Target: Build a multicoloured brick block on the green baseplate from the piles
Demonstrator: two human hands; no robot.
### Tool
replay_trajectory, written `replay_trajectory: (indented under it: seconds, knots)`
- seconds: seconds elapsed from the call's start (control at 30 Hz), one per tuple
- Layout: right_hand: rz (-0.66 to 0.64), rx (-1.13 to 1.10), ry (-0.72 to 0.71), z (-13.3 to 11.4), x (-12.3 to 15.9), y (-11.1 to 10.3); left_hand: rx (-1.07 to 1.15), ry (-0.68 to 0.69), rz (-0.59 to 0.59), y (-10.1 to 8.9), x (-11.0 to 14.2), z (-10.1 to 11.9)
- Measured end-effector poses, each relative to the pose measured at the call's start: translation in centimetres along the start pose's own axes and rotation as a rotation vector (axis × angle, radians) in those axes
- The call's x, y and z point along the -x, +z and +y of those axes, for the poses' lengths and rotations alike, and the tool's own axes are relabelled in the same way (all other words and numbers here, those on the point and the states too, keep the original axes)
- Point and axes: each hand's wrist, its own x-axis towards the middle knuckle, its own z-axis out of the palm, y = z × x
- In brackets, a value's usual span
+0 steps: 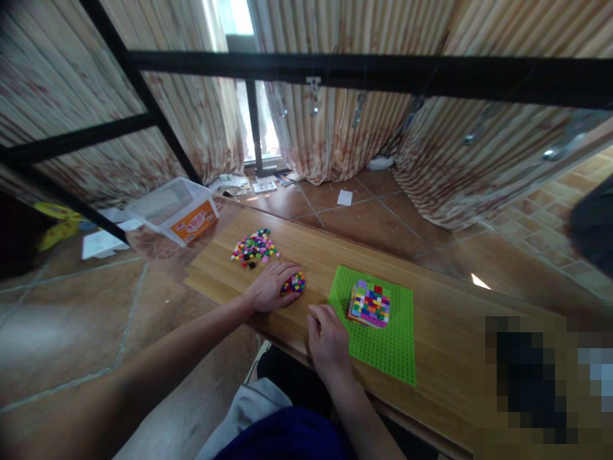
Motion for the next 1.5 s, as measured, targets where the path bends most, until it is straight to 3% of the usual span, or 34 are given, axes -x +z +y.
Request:
replay_trajectory:
  seconds: [0.4,0.8,1.27,1.5]
  knots:
    - [-0.106,0.072,-0.037,1.3,-5.1,3.0,0.028,0.037,0.018,0.1,0.1,-0.2]
    - [-0.124,0.126,-0.079,1.9,-5.1,3.5,0.029,0.038,0.006,0.0,0.1,-0.2]
    - [-0.139,0.175,-0.046,-0.7,-2.3,1.7,0.034,0.007,0.01,-0.2,0.0,-0.2]
    - [-0.049,0.078,0.013,-1.4,1.0,-2.5,0.023,0.014,0.019,-0.2,0.0,-0.1]
